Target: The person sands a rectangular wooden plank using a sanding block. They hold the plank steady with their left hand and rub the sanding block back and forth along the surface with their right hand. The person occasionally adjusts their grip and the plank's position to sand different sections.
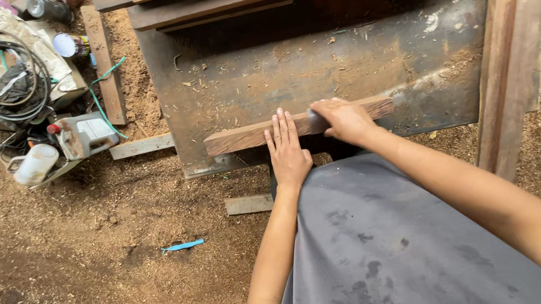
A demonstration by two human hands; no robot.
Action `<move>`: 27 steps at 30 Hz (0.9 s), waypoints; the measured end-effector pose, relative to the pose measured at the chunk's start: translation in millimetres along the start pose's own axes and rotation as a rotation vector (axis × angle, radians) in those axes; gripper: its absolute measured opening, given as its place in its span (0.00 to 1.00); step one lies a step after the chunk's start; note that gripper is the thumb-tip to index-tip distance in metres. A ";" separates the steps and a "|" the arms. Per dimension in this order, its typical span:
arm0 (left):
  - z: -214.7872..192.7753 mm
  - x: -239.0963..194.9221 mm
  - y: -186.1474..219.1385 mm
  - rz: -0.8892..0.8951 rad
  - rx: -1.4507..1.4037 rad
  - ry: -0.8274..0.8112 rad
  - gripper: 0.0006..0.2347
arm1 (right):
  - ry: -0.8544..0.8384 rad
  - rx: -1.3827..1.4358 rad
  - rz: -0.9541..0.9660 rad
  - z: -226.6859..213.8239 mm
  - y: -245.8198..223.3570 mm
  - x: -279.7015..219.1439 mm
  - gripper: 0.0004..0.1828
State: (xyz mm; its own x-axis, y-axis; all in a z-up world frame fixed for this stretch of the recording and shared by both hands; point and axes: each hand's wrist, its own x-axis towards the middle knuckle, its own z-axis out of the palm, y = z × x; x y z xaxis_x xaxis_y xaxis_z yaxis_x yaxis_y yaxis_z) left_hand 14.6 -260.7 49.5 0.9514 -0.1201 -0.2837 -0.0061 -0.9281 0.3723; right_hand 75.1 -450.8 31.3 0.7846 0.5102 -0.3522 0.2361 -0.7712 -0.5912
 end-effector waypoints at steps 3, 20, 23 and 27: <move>2.9 1.5 3.6 0.018 0.060 0.039 0.40 | -0.006 -0.050 0.059 -16.0 10.5 -11.2 0.42; 19.0 19.4 6.1 0.178 -0.099 0.014 0.29 | 0.046 -0.065 0.182 -57.9 12.0 -38.9 0.39; 23.9 29.5 18.7 0.193 -0.109 0.022 0.27 | 0.079 -0.012 0.066 -34.9 -5.1 -23.0 0.36; 22.6 28.6 14.3 0.204 -0.119 0.027 0.25 | 0.093 -0.062 0.083 -41.7 10.9 -39.2 0.36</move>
State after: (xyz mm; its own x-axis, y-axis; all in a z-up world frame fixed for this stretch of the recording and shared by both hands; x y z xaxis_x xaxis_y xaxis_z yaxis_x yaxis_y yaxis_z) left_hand 34.8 -285.3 26.7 0.9420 -0.2902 -0.1683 -0.1646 -0.8371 0.5217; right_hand 70.9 -495.1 68.9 0.8522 0.4079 -0.3275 0.2004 -0.8329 -0.5158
